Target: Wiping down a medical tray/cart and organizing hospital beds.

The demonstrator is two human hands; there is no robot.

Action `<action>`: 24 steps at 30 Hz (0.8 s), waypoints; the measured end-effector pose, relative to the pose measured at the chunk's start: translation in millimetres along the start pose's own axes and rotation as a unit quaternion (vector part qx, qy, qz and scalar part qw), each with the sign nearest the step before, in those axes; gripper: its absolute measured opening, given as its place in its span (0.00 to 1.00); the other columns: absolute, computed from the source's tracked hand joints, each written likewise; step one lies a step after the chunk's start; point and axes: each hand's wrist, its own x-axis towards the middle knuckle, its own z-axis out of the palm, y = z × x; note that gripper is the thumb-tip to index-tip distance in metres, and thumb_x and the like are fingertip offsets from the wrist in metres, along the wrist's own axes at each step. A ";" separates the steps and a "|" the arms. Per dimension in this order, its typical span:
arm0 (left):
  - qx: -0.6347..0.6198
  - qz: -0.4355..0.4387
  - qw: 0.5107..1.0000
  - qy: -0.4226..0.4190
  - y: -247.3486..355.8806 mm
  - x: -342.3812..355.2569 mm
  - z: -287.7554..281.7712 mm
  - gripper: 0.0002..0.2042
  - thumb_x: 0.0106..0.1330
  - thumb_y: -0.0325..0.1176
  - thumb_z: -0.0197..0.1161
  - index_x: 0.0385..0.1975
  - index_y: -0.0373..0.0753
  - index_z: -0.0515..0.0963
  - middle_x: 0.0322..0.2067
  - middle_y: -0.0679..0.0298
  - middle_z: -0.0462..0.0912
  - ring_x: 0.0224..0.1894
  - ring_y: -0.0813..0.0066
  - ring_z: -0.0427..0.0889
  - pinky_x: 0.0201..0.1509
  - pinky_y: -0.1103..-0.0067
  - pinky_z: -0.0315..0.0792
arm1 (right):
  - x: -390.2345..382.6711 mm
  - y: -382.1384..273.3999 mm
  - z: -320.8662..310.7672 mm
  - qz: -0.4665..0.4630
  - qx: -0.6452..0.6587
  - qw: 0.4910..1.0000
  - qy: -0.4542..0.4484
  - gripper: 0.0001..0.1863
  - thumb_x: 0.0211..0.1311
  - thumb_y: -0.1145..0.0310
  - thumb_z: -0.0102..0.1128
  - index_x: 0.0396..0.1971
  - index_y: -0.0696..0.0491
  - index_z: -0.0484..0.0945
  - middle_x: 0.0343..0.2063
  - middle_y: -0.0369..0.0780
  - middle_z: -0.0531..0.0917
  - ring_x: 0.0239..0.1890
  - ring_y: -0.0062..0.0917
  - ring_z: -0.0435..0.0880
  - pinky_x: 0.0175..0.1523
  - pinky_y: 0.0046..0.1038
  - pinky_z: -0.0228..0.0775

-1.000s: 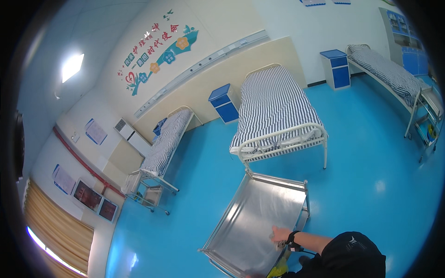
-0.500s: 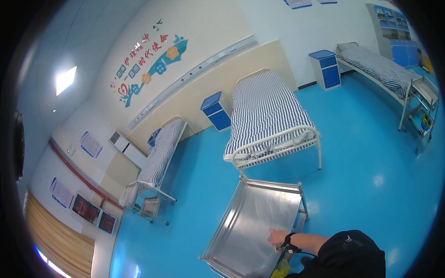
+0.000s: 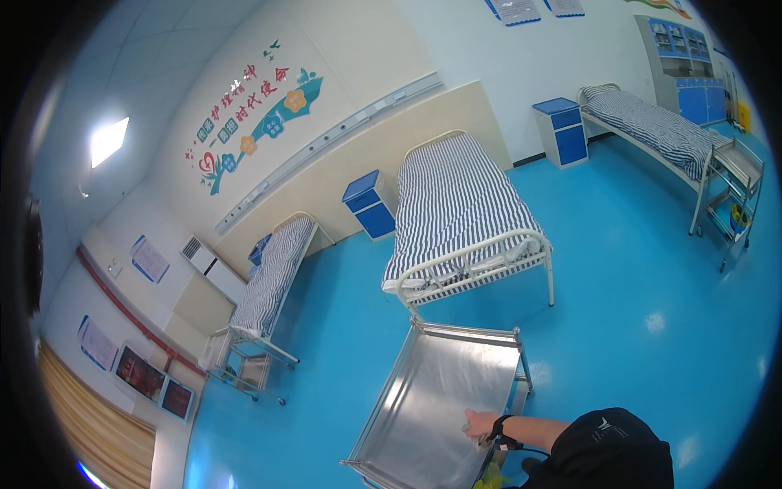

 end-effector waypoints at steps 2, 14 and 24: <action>-0.025 0.000 0.999 0.020 -4.9 0.2 -1.1 0.16 0.62 0.38 0.51 0.43 0.33 0.69 0.29 0.57 0.78 0.25 0.69 0.76 0.25 0.76 0.72 | -3.8 -5.2 -4.4 0.000 0.027 1.000 0.007 0.32 0.46 0.48 0.57 0.42 0.55 0.56 0.28 0.51 0.78 0.34 0.45 0.77 0.36 0.40 0.66; 0.138 0.049 0.988 0.048 47.9 -19.5 5.9 0.15 0.57 0.33 0.55 0.42 0.31 0.70 0.32 0.56 0.77 0.31 0.67 0.75 0.31 0.71 0.72 | 4.0 3.3 2.3 -0.017 -0.001 0.999 0.047 0.30 0.47 0.51 0.56 0.43 0.53 0.57 0.25 0.49 0.77 0.30 0.45 0.77 0.33 0.42 0.66; 0.018 0.045 0.998 0.026 72.3 -38.4 15.3 0.12 0.57 0.30 0.52 0.39 0.29 0.70 0.27 0.55 0.77 0.25 0.71 0.76 0.25 0.76 0.71 | -1.7 0.4 -2.8 -0.010 -0.013 1.000 0.015 0.29 0.49 0.50 0.56 0.43 0.54 0.58 0.25 0.50 0.77 0.30 0.44 0.77 0.32 0.42 0.66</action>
